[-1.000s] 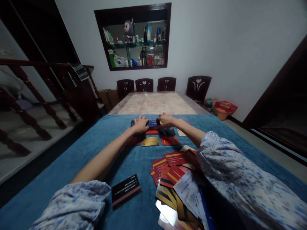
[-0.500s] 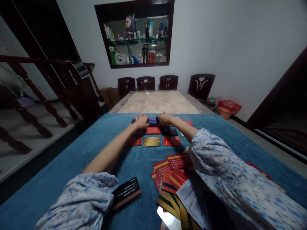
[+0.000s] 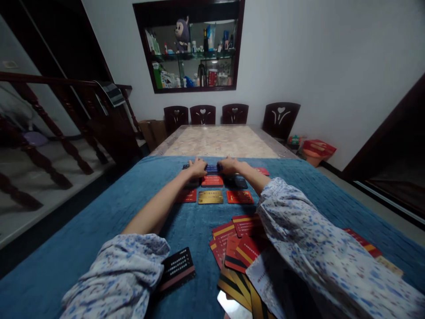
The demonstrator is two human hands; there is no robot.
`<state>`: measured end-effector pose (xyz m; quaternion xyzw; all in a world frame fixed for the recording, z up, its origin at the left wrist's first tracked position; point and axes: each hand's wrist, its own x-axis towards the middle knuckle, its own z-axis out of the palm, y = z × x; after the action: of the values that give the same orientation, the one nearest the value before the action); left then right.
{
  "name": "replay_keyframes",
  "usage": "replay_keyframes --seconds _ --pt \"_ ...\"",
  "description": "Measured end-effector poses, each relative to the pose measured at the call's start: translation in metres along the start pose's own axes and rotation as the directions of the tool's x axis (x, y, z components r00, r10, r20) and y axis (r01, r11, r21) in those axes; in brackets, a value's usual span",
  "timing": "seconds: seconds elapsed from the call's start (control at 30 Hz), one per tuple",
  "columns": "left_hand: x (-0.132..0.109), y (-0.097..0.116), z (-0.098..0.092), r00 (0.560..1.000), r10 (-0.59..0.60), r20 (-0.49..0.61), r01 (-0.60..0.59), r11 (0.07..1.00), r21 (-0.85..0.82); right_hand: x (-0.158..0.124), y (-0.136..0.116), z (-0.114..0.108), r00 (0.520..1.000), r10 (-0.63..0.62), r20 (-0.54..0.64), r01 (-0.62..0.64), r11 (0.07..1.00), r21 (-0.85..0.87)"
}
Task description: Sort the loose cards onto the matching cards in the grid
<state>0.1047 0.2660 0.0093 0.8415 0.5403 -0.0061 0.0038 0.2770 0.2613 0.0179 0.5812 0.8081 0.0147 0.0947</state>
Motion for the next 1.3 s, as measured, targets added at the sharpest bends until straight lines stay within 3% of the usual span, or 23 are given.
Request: replay_keyframes --seconds 1.03,1.3 --pt "0.0096 -0.0070 0.0051 0.999 0.033 0.035 -0.034 0.999 0.024 0.0009 0.0023 -0.0037 1.000 -0.005 -0.010 0.006 0.999 0.031" --pt "0.0013 -0.0060 0.0013 0.999 0.042 0.015 -0.042 0.999 0.032 0.0012 0.0040 -0.0025 1.000 -0.009 -0.007 0.009 1.000 0.025"
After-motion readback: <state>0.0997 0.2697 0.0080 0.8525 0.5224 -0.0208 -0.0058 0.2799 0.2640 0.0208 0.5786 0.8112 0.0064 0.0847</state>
